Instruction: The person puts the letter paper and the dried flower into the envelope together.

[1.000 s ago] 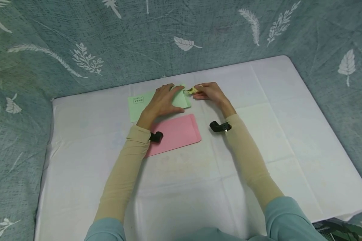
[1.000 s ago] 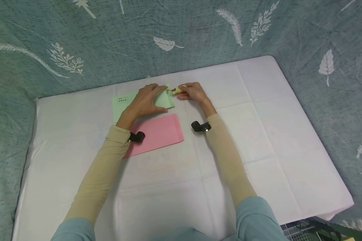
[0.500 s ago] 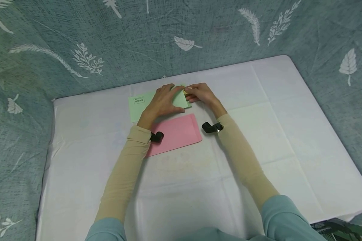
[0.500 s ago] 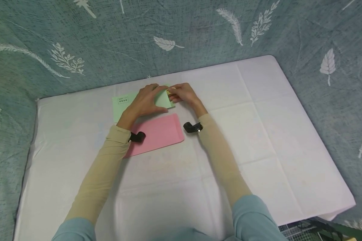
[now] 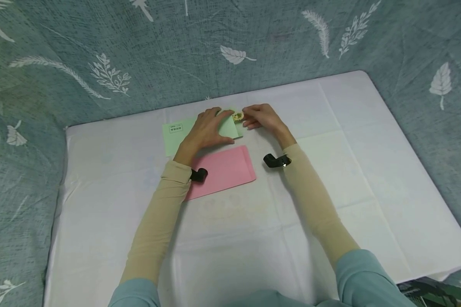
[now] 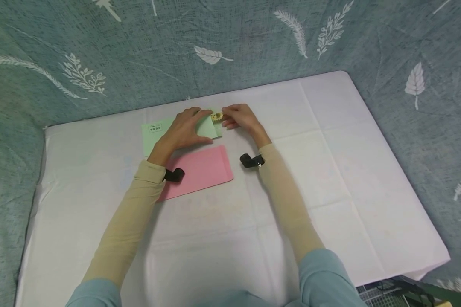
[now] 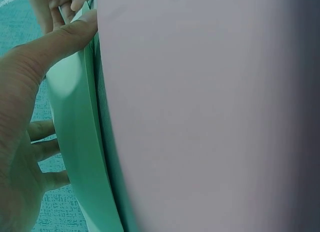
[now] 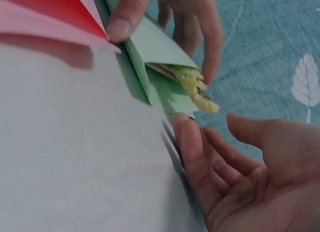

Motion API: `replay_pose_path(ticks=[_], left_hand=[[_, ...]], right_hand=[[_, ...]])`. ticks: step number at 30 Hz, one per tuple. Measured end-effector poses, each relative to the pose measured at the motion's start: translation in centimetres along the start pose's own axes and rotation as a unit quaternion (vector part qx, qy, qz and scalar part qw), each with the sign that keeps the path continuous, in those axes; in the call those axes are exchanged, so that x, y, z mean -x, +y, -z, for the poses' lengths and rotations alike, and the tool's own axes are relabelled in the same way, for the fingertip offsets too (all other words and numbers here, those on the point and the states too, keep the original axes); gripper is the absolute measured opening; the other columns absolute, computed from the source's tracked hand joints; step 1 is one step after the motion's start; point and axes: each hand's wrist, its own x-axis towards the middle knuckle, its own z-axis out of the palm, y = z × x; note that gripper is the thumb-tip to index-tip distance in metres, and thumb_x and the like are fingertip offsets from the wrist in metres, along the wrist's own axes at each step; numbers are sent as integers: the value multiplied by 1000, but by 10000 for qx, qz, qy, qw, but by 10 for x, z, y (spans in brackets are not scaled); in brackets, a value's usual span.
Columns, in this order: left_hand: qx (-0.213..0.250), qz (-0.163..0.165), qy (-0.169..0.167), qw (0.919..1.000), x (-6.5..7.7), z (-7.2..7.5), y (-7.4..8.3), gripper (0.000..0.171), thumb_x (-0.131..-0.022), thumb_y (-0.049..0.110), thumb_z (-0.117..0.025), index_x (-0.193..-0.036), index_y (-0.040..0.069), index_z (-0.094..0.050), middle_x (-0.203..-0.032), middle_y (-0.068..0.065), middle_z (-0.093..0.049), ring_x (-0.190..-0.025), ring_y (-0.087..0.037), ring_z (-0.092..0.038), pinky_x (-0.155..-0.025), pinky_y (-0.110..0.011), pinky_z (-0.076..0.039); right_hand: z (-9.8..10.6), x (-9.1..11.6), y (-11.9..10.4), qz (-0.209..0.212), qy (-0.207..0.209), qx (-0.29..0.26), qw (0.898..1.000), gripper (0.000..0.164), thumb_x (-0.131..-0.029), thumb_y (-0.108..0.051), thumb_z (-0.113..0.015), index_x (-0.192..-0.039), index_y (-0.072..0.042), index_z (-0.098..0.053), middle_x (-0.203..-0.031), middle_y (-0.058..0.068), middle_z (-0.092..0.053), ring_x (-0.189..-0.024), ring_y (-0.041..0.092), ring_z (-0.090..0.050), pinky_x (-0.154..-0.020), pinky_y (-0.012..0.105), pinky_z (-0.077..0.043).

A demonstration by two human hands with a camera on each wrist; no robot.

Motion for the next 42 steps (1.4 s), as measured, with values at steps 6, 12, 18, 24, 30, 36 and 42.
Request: replay_pose_path(ticks=[6, 12, 18, 24, 30, 36, 42], left_hand=[[7, -6, -22, 10000, -1, 0, -1, 90, -76, 52, -80, -150, 21, -40, -146, -21, -38, -134, -38, -37, -110, -58, -26], [68, 3, -10, 10000, -2, -1, 0, 90, -76, 52, -80, -150, 20, -40, -146, -20, -39, -132, -38, -39, -109, -57, -27], [87, -20, 15, 10000, -1, 0, 0, 90, -76, 51, -81, -150, 20, -41, -144, -20, -40, -131, -38, -39, -108, -57, -28], [131, 3, -39, 9999, -1, 2, 1, 89, -76, 51, -80, -149, 19, -41, -144, -21, -39, -131, -39, -38, -108, -58, -27], [146, 67, -104, 9998, -1, 2, 1, 91, -76, 53, -80, -150, 19, -40, -147, -21, -37, -134, -39, -36, -110, -58, -25], [146, 45, -81, 9999, -1, 3, 1, 90, -76, 53, -80, -150, 19, -41, -146, -21, -37, -133, -40, -36, -109, -58, -26], [194, 5, -101, 9998, -1, 3, 1, 89, -76, 52, -80, -149, 21, -41, -148, -21, -36, -134, -40, -35, -110, -58, -25]], right_hand=[[5, 0, 1, 76, 125, -105, 9998, 38, -99, -19, -60, -124, 9, -61, -94, 10, -70, -69, 11, -70, -66, 24, -57], [0, 1, 2, 230, 73, -6, 9997, 32, -99, -14, -59, -121, 10, -63, -86, 10, -71, -66, 13, -70, -64, 24, -57], [-5, 0, 1, 277, 94, 22, 9996, 30, -99, -11, -59, -120, 9, -63, -81, 7, -70, -65, 13, -69, -62, 23, -57], [-12, -2, 1, 286, 25, 192, 9994, 29, -98, -13, -60, -119, 7, -65, -86, 9, -71, -66, 12, -69, -62, 24, -57], [-17, -3, 0, 227, 5, 264, 9994, 29, -99, -13, -59, -119, 6, -66, -87, 9, -70, -66, 11, -68, -62, 23, -56], [-20, -4, -1, 196, -11, 359, 9992, 28, -99, -12, -59, -119, 6, -65, -90, 11, -70, -66, 11, -67, -61, 22, -56], [-24, -5, -2, 209, -36, 545, 9983, 29, -98, -14, -59, -120, 6, -65, -93, 13, -69, -68, 10, -67, -62, 23, -56]])
